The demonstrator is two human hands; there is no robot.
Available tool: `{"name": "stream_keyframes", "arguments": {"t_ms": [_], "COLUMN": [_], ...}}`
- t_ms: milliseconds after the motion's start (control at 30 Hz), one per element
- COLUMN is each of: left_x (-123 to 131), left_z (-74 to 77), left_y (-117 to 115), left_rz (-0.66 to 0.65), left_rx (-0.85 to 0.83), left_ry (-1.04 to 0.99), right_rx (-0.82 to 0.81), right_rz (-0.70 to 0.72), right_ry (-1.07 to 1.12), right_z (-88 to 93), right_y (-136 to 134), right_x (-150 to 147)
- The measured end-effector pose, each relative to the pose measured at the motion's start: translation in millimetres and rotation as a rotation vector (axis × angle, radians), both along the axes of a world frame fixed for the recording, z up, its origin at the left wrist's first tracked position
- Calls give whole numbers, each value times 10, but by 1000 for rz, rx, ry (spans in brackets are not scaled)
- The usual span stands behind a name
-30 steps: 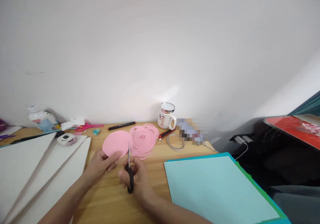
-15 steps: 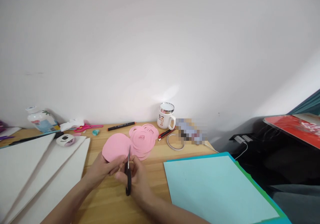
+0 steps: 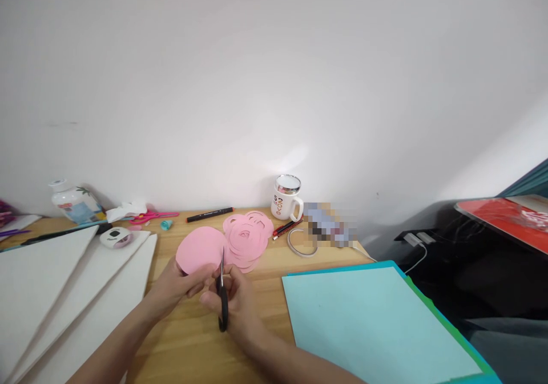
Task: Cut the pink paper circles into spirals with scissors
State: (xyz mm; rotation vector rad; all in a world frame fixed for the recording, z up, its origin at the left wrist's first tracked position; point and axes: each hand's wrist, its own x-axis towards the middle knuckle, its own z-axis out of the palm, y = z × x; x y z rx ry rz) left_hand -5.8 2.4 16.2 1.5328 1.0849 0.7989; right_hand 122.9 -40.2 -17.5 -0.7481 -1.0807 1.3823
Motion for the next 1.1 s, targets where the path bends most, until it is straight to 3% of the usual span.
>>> {"name": "stream_keyframes", "arguments": {"t_ms": [900, 1100], "left_x": [-29, 5], "left_z": [4, 14], "left_y": [40, 16], "left_rz": [23, 47], "left_rx": [53, 36], "left_ry": [12, 75], "right_rx": [-131, -81], "right_rz": [-3, 18], "right_ry": [7, 11], "right_z": [-56, -72], "right_y": [-9, 9], "right_x": [-23, -7]}}
